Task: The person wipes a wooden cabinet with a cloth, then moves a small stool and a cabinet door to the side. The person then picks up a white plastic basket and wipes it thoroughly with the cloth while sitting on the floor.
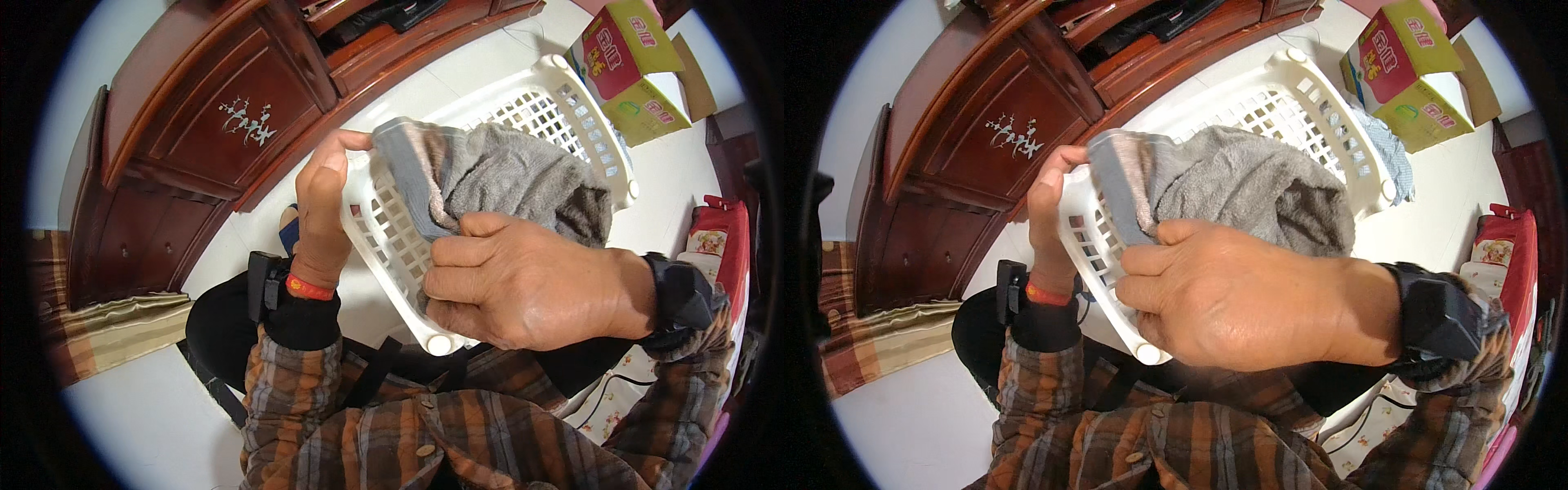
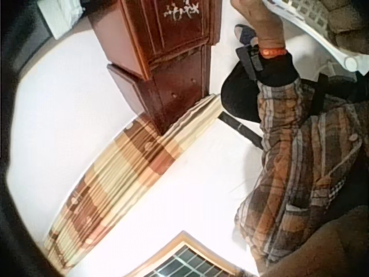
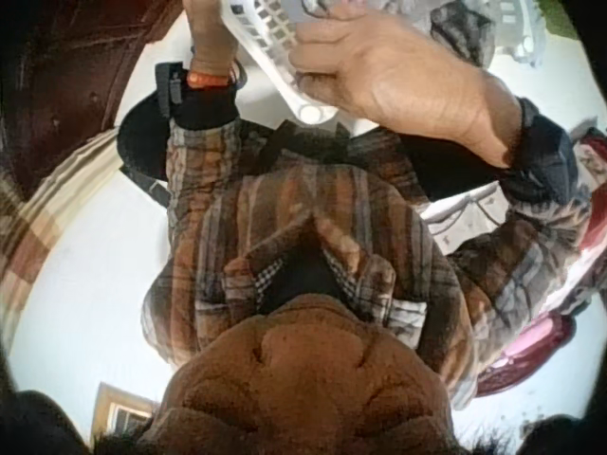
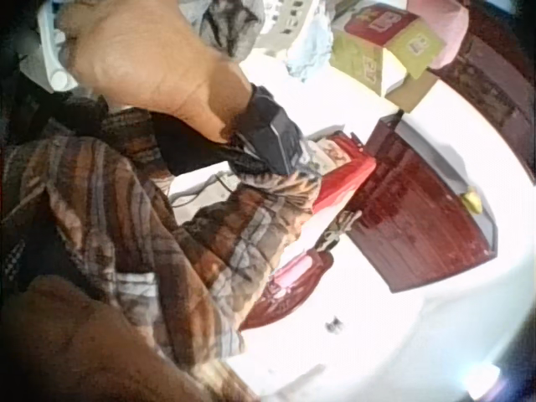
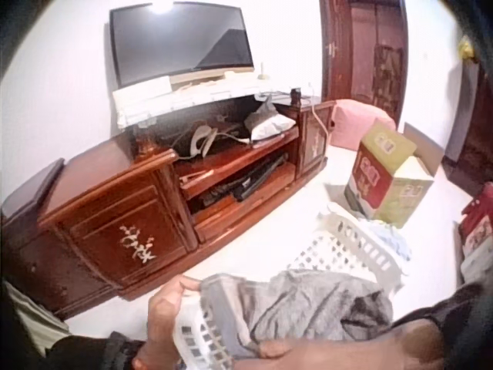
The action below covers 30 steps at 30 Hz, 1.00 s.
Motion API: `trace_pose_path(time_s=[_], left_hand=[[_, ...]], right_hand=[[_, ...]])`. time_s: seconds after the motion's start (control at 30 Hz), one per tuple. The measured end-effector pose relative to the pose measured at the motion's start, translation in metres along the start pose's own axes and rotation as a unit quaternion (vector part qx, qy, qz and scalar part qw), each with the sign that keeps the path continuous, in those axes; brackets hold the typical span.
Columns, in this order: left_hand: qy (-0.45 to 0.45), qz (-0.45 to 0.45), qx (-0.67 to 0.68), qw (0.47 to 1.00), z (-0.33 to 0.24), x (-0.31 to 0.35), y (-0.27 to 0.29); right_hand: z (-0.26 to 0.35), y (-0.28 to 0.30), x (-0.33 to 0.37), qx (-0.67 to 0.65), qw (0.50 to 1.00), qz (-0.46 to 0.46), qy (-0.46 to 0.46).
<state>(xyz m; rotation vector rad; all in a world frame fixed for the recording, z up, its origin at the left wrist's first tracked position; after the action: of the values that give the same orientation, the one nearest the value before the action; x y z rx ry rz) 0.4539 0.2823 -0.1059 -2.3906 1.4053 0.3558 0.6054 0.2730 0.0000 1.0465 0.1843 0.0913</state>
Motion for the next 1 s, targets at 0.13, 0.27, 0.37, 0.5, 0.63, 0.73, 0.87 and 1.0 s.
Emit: trace_pose_path(time_s=[0.13, 0.27, 0.37, 0.5, 0.63, 0.73, 0.87, 1.0], left_hand=[[0.028, -0.011, 0.007, 1.000, 0.000, 0.001, -0.003], [0.031, 0.023, 0.017, 0.999, -0.003, -0.001, -0.011], [0.047, 0.012, 0.017, 0.999, -0.002, 0.000, -0.007], [0.059, 0.004, 0.026, 0.998, -0.002, 0.000, -0.003], [0.039, 0.029, -0.010, 0.999, -0.008, -0.006, -0.007], [0.038, -0.002, 0.034, 0.999, -0.004, -0.005, -0.008], [0.019, -0.002, 0.030, 0.999, -0.005, -0.006, -0.005], [0.022, -0.013, 0.036, 0.999, -0.004, -0.004, -0.007]], right_hand=[[-0.007, 0.000, 0.008, -0.002, 0.995, 0.102, 0.006], [-0.010, 0.004, 0.011, 0.022, 0.984, 0.177, 0.002], [-0.018, 0.004, 0.010, 0.052, 0.979, 0.198, -0.020], [-0.033, 0.012, 0.014, 0.067, 0.978, 0.193, -0.046], [-0.064, 0.034, 0.026, 0.122, 0.966, 0.195, -0.117], [-0.081, 0.046, 0.038, 0.155, 0.949, 0.207, -0.183], [-0.065, 0.042, 0.043, 0.131, 0.968, 0.168, -0.136], [-0.039, 0.008, 0.031, 0.149, 0.976, 0.137, -0.076]])
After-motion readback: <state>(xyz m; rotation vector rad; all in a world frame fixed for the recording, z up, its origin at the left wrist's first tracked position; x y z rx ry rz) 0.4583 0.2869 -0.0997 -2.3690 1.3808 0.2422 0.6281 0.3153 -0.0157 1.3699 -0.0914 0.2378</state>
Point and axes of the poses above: each hand's wrist, its own x-axis away from the middle knuckle, its own y-axis out of the back of the hand, z = x × y, the point moved 10 cm from there along -x, towards the middle knuckle, and after that the axes turned 14 degrees about -y, right-handed, at the moved point
